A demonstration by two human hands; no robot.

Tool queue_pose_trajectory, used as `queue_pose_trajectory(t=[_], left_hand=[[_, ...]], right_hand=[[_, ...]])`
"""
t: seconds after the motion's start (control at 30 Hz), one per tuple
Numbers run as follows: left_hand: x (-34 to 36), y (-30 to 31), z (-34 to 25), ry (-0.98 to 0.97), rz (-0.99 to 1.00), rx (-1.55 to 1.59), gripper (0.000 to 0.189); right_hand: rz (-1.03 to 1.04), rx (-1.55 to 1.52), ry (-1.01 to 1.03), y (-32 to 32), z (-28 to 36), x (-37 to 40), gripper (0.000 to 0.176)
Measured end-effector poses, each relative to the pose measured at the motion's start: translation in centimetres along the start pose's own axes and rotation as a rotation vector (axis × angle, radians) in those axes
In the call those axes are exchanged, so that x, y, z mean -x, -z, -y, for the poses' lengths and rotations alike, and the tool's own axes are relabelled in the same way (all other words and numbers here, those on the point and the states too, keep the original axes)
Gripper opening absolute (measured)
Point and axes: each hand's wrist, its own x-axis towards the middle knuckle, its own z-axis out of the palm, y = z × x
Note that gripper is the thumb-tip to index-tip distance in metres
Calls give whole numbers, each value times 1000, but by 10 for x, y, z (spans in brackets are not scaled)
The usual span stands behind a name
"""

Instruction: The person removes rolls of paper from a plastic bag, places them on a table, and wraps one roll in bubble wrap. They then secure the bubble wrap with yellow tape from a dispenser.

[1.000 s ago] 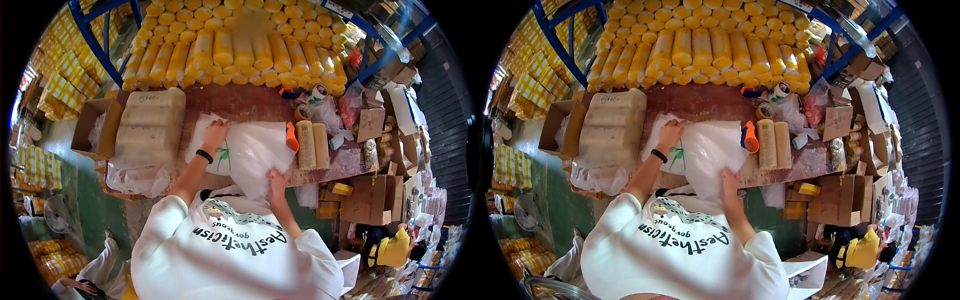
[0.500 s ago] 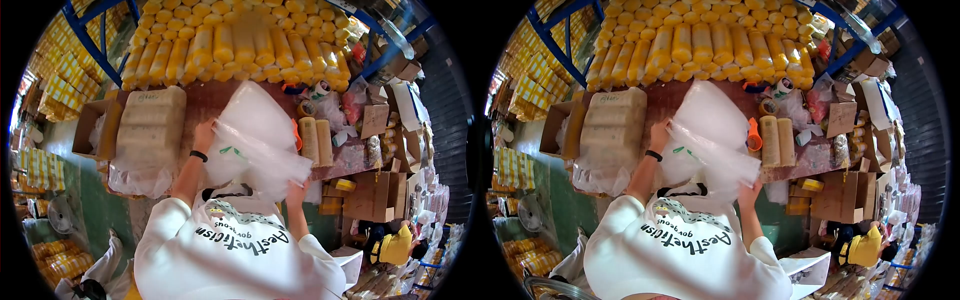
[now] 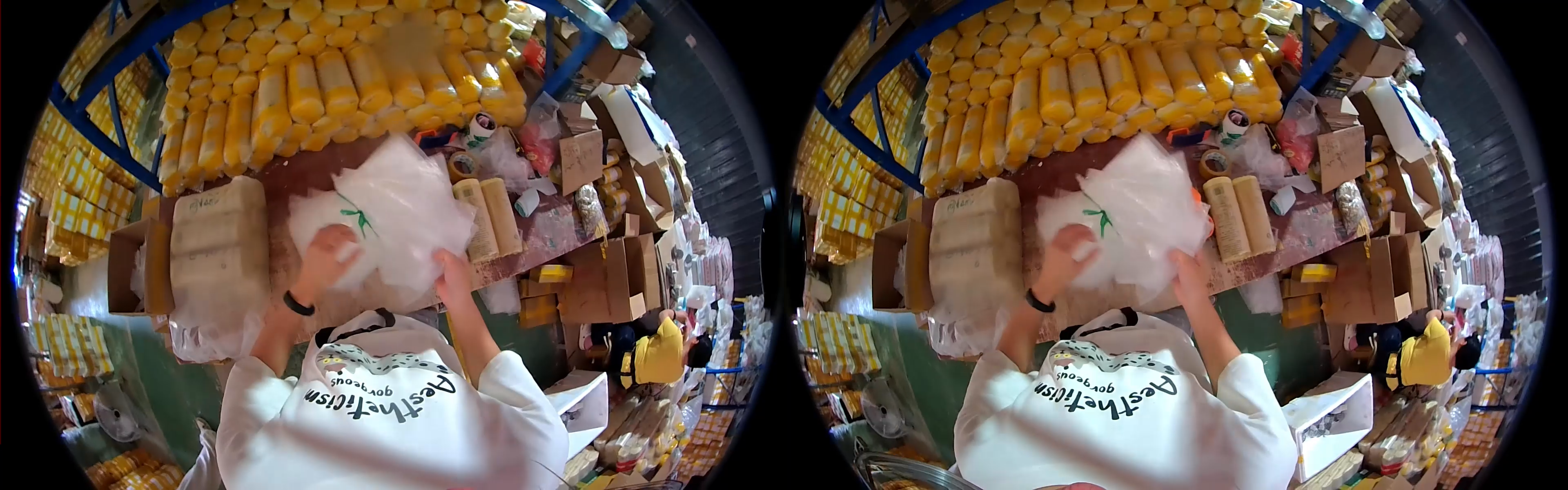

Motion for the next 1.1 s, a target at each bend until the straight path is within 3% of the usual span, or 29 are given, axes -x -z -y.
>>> queue_pose_trajectory(t=[0.1, 0.17, 0.2, 0.27, 0.3, 0.4, 0.43, 0.53, 0.6, 0.67, 0.73, 0.8, 0.87, 0.97, 1.1], left_hand=[[-13, -19, -23, -218, 257, -337, 51], [-7, -37, -13, -173, 404, -378, 56], [-3, -44, -4, -150, 478, -404, 58], [-11, -30, -3, -168, 537, -318, 47], [-15, -24, -6, -176, 567, -275, 43], [-18, -14, -17, -260, 570, -155, 34], [-18, -12, -25, -278, 536, -155, 30], [0, -1, -19, -399, 505, -213, 26], [35, 11, 8, -375, 523, -335, 17], [82, 22, 41, -214, 501, -391, 8], [89, 32, 33, -196, 457, -395, 7], [85, 23, 25, -153, 344, -348, 8], [74, 9, 21, -95, 174, -260, 10], [42, -2, 23, 70, 86, -164, 15], [-39, -1, -1, -101, -22, -77, 17]], right_hand=[[56, 168, -53, -5, 2, -7, 42], [86, 296, -64, -16, 8, -1, 40], [107, 274, 30, -9, 9, -8, 35], [149, 229, 220, 5, 24, -21, 25], [62, 311, 138, 6, 45, -28, 10], [210, 305, 347, 45, 52, -64, 14], [79, 189, 240, 65, 37, -94, 16], [-40, 245, 618, 126, 68, -117, 11], [-242, 91, 680, 167, 129, -124, 20], [-417, -190, 662, 210, 204, -117, 36], [-386, -404, 718, 268, 246, -113, 44], [-419, -479, 717, 293, 261, -88, 51], [-446, -84, 1028, 311, 244, -75, 52], [-688, -559, 871, 298, 244, -49, 38], [-689, -652, 908, 314, 253, -15, 36]])
